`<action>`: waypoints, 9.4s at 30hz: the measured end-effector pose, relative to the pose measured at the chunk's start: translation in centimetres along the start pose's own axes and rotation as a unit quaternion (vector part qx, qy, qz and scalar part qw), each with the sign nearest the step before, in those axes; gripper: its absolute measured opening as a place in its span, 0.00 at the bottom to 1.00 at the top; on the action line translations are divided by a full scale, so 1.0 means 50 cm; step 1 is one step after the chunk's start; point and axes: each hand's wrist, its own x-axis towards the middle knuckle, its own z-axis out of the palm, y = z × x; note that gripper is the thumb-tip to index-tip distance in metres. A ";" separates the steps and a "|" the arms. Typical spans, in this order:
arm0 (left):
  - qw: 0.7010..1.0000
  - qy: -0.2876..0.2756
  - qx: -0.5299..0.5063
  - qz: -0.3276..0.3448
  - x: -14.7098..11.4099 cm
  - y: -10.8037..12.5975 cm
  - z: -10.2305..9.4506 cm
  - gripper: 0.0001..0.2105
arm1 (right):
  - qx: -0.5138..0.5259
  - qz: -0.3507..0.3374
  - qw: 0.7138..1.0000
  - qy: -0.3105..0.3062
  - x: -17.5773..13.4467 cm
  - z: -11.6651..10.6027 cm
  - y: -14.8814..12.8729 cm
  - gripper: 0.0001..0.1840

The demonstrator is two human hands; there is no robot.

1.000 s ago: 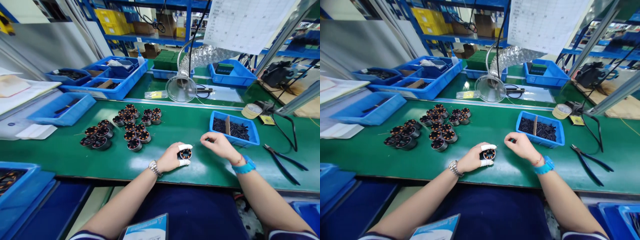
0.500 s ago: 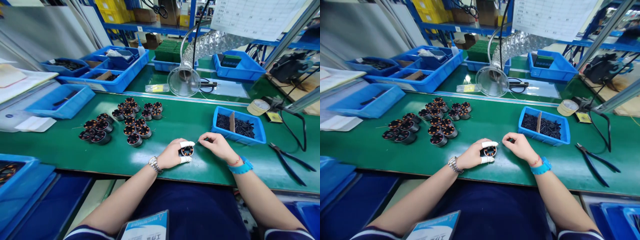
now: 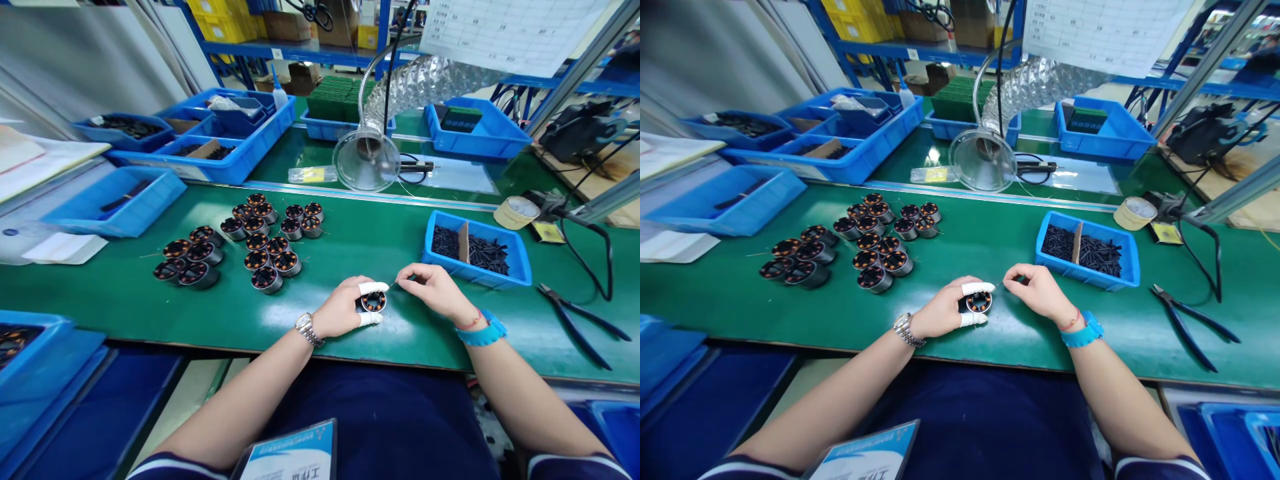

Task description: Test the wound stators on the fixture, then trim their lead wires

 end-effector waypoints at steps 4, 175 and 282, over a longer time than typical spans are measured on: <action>1.000 -0.002 0.000 0.005 0.000 -0.001 0.000 0.24 | 0.001 0.001 1.000 -0.004 0.002 0.001 -0.001 0.08; 0.882 -0.002 -0.281 -0.377 0.002 0.045 -0.078 0.06 | -0.229 -0.007 0.957 0.179 -0.069 0.176 -0.013 0.14; 0.958 0.038 -0.250 -0.137 -0.034 0.032 0.042 0.19 | -0.043 -0.042 0.996 -0.064 0.058 0.055 -0.069 0.07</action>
